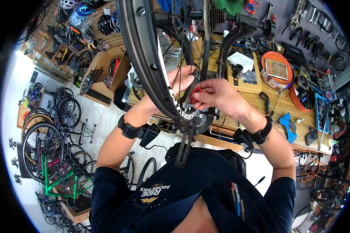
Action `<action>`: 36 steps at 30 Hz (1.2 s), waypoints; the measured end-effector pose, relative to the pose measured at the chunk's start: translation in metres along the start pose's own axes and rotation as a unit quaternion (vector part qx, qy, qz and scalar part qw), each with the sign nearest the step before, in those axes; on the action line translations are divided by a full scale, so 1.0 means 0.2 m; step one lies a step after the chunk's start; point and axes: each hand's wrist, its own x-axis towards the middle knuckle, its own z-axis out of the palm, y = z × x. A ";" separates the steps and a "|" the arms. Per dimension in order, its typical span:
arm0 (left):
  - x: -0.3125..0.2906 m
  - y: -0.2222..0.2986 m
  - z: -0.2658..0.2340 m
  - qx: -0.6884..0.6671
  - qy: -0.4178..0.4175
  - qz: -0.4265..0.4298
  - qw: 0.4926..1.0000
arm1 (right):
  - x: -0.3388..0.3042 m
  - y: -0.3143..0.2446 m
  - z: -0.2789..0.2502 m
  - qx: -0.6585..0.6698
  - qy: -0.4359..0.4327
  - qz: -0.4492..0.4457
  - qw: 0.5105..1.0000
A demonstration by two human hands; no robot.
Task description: The person adjusts the tension of bicycle spokes on a wheel mounted in a truing stand by hand and using a spoke wrench.
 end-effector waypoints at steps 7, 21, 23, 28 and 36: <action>0.01 -0.02 -0.02 -0.019 -0.031 0.011 0.999 | 0.00 -0.02 0.03 -0.020 0.012 -0.003 1.000; -0.01 0.02 0.01 -0.031 -0.026 -0.010 0.999 | 0.03 0.01 0.20 -0.486 0.174 -0.175 0.839; 0.01 -0.03 0.00 -0.079 -0.025 0.021 0.996 | 0.02 -0.01 0.19 -0.518 0.148 -0.145 0.830; 0.01 -0.01 0.01 -0.086 -0.026 0.013 0.996 | 0.01 -0.07 0.24 -0.577 0.127 -0.142 0.794; -0.02 0.01 0.00 0.014 -0.039 0.011 0.999 | 0.09 0.08 0.06 -0.132 -0.027 -0.100 0.986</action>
